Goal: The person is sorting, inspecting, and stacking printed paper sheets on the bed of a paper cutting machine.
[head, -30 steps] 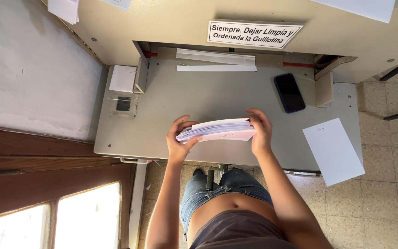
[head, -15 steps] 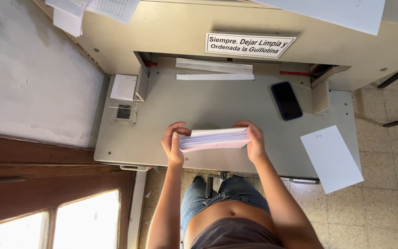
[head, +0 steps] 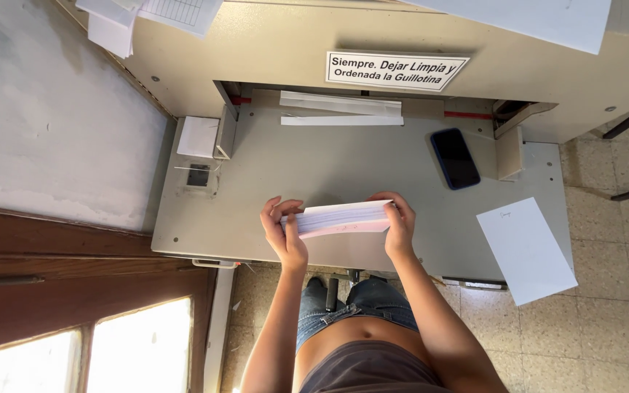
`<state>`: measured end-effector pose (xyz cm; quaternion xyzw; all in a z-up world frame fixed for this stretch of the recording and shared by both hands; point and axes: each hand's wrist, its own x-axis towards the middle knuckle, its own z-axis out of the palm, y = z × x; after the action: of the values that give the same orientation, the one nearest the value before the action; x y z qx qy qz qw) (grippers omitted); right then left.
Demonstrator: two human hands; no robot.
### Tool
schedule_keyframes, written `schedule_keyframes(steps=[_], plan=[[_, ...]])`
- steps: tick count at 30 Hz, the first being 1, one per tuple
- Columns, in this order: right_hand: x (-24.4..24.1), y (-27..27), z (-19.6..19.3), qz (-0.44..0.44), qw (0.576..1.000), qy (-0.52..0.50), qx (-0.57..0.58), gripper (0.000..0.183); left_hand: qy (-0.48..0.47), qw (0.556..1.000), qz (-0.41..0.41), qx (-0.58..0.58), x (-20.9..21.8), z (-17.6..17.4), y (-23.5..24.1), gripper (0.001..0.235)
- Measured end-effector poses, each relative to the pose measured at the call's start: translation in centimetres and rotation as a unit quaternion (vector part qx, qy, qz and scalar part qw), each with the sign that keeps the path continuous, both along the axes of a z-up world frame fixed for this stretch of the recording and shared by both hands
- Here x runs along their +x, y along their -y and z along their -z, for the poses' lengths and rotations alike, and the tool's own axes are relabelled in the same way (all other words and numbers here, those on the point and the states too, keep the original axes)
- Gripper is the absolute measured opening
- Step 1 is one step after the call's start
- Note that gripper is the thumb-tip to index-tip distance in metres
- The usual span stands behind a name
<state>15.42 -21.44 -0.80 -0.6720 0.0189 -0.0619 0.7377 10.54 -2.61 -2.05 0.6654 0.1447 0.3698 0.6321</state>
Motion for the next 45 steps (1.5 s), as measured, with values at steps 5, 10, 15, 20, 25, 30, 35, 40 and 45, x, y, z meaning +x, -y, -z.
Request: schedule_keyframes(steps=[5,10,15,20,25,30,35,40,45], plan=[[0.2,1.2,1.8,-0.080,0.995,0.040,0.054,0.062,0.060,0.993,0.096,-0.014,-0.5,0.8,-1.5,0.051],[0.0,3.4,6.2,-0.110,0.992,0.001,0.058,0.067,-0.001,0.988,0.154,-0.005,-2.5,-0.5,-2.3,0.081],[0.7,2.3,7.4,-0.019,0.994,-0.070,0.084,0.031,-0.082,0.992,0.097,0.002,-2.4,-1.1,-0.4,0.051],[-0.9,0.0,0.8,-0.016,0.998,-0.034,0.055,0.035,-0.041,0.996,0.078,-0.003,-2.0,0.2,-0.1,0.046],[-0.5,0.6,3.0,-0.009,0.998,-0.021,0.053,0.034,-0.044,0.996,0.080,-0.009,-2.3,-0.4,0.0,0.044],[-1.3,1.5,4.6,-0.048,0.996,-0.011,0.068,0.054,-0.009,0.983,0.174,-0.051,-3.1,1.7,-1.7,0.093],[-0.3,1.0,6.9,-0.038,0.995,-0.090,0.008,0.072,-0.192,0.963,0.157,-0.108,-2.1,5.2,-1.2,0.070],[-0.7,0.7,1.1,-0.015,0.999,-0.043,0.007,0.057,-0.147,0.967,0.169,-0.122,-1.5,0.7,-0.9,0.044],[0.0,2.4,5.9,-0.036,0.998,-0.046,-0.006,0.064,-0.154,0.966,0.199,-0.065,-1.7,2.2,-2.2,0.042]])
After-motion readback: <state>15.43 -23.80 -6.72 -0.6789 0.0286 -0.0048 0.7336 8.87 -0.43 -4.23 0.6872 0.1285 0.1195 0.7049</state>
